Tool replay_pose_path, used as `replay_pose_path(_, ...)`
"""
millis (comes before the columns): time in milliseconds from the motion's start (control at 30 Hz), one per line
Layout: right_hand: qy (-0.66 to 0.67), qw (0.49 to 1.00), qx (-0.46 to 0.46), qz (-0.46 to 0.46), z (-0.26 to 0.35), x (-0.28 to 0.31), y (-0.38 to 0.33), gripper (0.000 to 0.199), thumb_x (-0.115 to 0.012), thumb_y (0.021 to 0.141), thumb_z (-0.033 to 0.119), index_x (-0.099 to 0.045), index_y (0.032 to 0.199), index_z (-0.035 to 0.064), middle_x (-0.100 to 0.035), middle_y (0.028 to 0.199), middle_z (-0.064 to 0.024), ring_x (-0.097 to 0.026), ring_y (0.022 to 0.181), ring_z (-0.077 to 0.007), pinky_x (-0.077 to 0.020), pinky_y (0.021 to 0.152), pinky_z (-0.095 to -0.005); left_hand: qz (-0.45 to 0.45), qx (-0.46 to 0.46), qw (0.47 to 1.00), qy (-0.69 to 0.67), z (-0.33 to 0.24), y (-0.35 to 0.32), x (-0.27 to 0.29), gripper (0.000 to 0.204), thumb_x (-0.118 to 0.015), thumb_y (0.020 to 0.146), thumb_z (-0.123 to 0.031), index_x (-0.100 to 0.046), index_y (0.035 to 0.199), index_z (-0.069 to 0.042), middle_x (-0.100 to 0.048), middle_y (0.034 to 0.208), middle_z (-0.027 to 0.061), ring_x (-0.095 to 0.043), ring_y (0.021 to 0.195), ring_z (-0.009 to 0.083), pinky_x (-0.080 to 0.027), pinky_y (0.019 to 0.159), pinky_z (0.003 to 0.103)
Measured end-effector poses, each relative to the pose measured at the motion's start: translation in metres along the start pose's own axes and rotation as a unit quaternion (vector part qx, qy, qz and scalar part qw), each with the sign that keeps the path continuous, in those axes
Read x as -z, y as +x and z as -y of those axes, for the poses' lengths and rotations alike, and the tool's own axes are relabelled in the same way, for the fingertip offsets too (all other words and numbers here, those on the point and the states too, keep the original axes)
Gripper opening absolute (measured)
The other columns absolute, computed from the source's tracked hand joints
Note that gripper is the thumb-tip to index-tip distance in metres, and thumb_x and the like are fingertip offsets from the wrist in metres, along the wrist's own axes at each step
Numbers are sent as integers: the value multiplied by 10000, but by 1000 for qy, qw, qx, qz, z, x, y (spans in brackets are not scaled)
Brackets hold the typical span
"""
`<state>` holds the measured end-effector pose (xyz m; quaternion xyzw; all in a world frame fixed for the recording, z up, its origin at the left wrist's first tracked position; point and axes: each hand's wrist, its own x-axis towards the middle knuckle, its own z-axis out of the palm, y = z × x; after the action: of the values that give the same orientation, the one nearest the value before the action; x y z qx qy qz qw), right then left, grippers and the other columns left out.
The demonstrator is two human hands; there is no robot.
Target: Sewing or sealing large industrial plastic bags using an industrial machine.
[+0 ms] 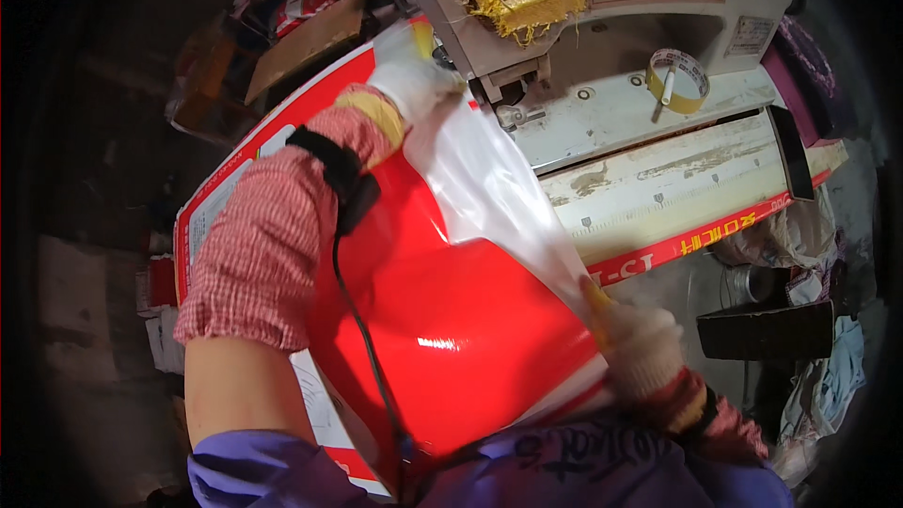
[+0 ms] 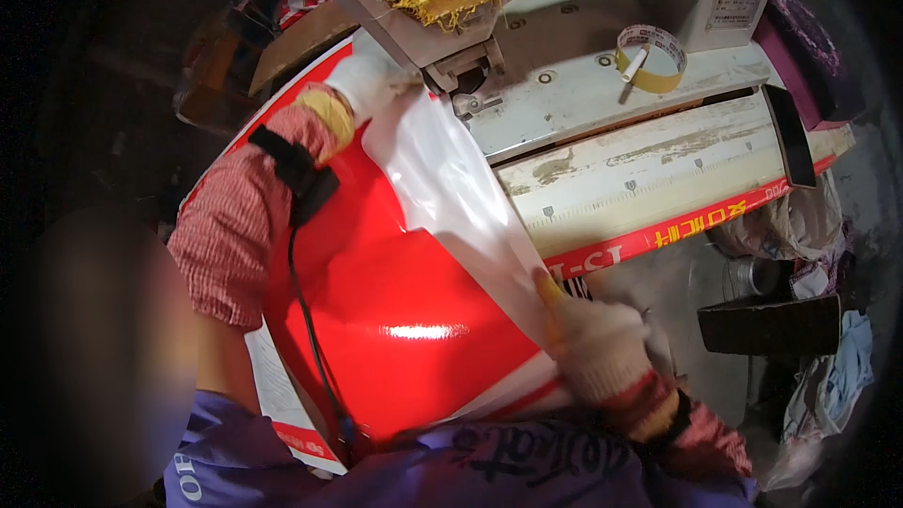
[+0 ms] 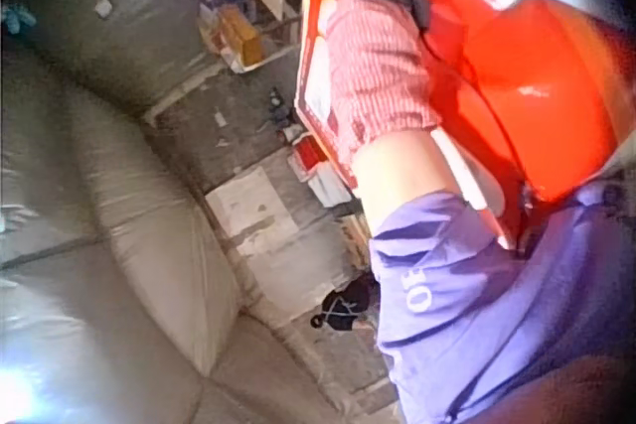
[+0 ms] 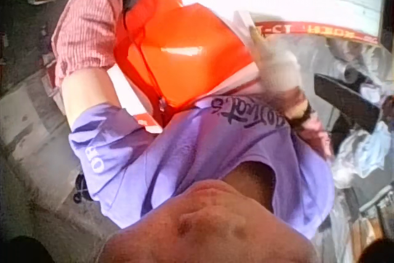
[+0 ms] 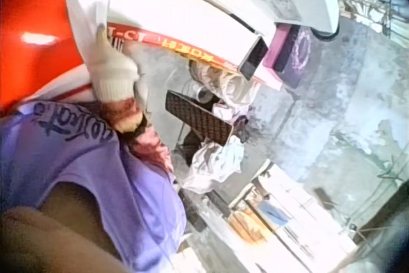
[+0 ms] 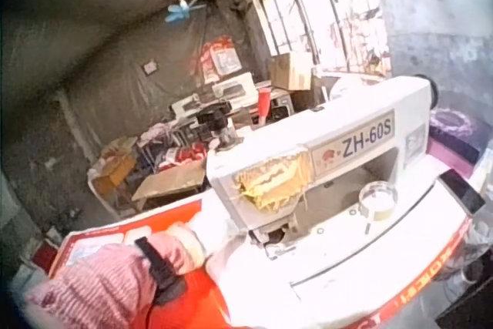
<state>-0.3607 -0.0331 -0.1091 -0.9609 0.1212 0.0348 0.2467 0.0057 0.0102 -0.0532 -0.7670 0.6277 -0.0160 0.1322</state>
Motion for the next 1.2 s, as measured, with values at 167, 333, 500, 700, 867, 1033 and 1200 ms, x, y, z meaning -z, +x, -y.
replay_pose_path(167, -70, 984, 32, -162, 13, -12, 97, 315, -497, 789, 198, -533, 1073, 66, -586, 591, -50, -586, 530, -238, -440, 437, -381, 16, 236, 967, 97, 43, 44, 19, 279, -475, 792, -290, -624, 1010, -199, -628, 941, 91, -603, 885, 257, -483, 750, 365)
replay_pose_path(333, -90, 992, -88, -29, 41, 40, 180, 294, -504, 748, 229, -592, 957, 42, -621, 801, -172, -617, 745, -315, -483, 601, -411, -138, 157, 957, 202, 61, 60, 70, 318, -523, 761, -163, -585, 1068, -218, -619, 947, 98, -588, 906, 275, -472, 770, 385)
replay_pose_path(500, 20, 992, 89, -86, 11, 12, 220, 285, -533, 721, 290, -642, 887, 84, -616, 859, -180, -600, 791, -332, -474, 698, -384, 124, 133, 959, 216, -2, 2, 94, 176, -593, 711, -232, -609, 850, -125, -608, 760, 123, -586, 745, 311, -478, 658, 384)
replay_pose_path(700, -59, 973, 214, 58, -5, 52, 211, 242, -548, 690, 247, -642, 857, 99, -634, 810, -138, -590, 715, -291, -466, 662, -343, 68, -169, 967, -178, -122, -39, 114, 203, -637, 655, -229, -588, 755, -59, -583, 688, 92, -573, 713, 297, -466, 664, 392)
replay_pose_path(867, 48, 973, 221, 43, 5, 54, 207, 237, -577, 693, 240, -653, 887, 126, -638, 841, -130, -606, 758, -291, -471, 679, -350, 367, -150, 908, -135, -159, -52, 130, 344, -634, 710, -404, -607, 783, -69, -581, 689, 86, -572, 672, 305, -476, 636, 358)
replay_pose_path(1033, 13, 982, 169, 82, -4, 37, 220, 235, -523, 747, 212, -653, 930, 141, -654, 792, -89, -625, 723, -228, -468, 639, -348, 541, -148, 827, 41, -164, -71, 164, 304, -601, 743, -404, -561, 765, -103, -584, 666, 84, -590, 660, 290, -464, 602, 364)
replay_pose_path(1200, 141, 978, 143, 64, -5, 38, 212, 201, -581, 701, 250, -641, 789, 80, -646, 726, -86, -595, 598, -241, -440, 553, -380, 609, 105, 786, -16, -157, -70, 196, 496, -551, 723, -545, -603, 854, -69, -606, 713, 103, -605, 691, 248, -461, 617, 354)
